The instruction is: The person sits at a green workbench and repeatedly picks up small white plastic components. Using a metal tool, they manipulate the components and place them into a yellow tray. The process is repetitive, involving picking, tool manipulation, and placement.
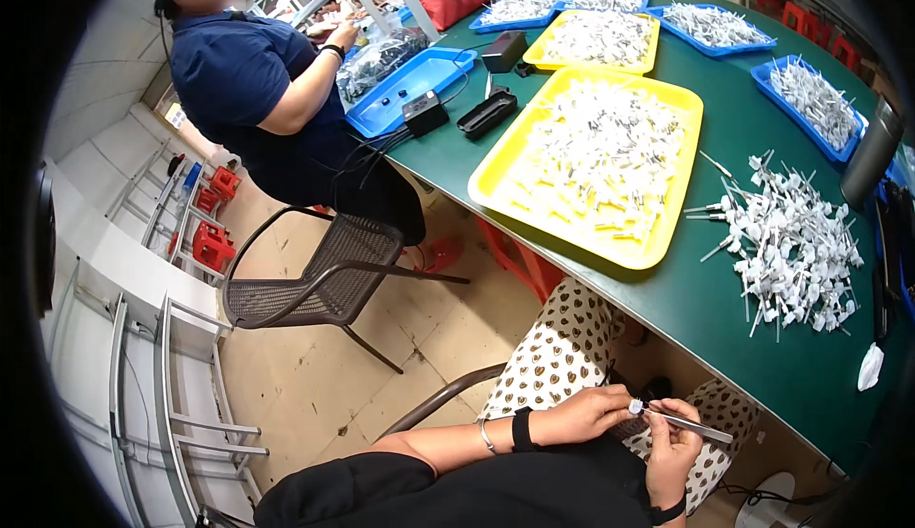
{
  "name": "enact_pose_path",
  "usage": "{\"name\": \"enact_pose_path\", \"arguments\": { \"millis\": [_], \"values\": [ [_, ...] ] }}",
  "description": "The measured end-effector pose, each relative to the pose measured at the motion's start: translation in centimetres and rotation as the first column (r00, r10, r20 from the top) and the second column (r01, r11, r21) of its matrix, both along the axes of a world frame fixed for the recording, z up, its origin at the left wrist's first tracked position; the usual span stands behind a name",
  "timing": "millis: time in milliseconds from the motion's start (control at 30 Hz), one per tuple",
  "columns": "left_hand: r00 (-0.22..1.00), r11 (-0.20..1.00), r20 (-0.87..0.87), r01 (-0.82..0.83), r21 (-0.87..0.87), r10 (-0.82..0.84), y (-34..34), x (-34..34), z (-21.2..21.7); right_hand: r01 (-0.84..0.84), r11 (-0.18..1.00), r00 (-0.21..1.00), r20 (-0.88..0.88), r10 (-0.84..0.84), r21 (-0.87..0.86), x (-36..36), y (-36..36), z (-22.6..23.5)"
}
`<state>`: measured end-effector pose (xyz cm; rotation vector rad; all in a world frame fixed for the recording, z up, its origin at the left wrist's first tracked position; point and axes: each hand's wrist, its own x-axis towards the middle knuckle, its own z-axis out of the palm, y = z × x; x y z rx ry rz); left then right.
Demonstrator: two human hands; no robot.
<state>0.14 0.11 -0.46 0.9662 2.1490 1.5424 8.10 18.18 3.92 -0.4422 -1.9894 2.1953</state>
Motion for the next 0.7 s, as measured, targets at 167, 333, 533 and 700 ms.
{"name": "enact_pose_path", "arguments": {
  "millis": [167,333,533,700],
  "values": [
    [1.0,1.0,0.012,-0.001,-0.015,0.001,0.2,0.4,0.1,0.01,0.999,0.999,-0.039,-0.011,-0.033,0.2,0.2,-0.1],
    [1.0,1.0,-0.005,-0.012,0.003,0.012,0.6,0.9,0.3,0.009,0.999,0.998,-0.057,-0.011,-0.04,0.8,0.6,-0.2],
    [1.0,0.999,0.014,0.005,-0.033,-0.004,0.7,1.0,-0.3,-0.005,0.999,0.998,-0.058,0.003,-0.032,1.3,0.6,0.0],
    [0.998,1.0,0.06,-0.03,-0.006,0.03,0.6,0.9,-0.6,-0.002,0.997,0.998,-0.06,-0.002,-0.072,1.2,0.2,0.3]
  ]
}}
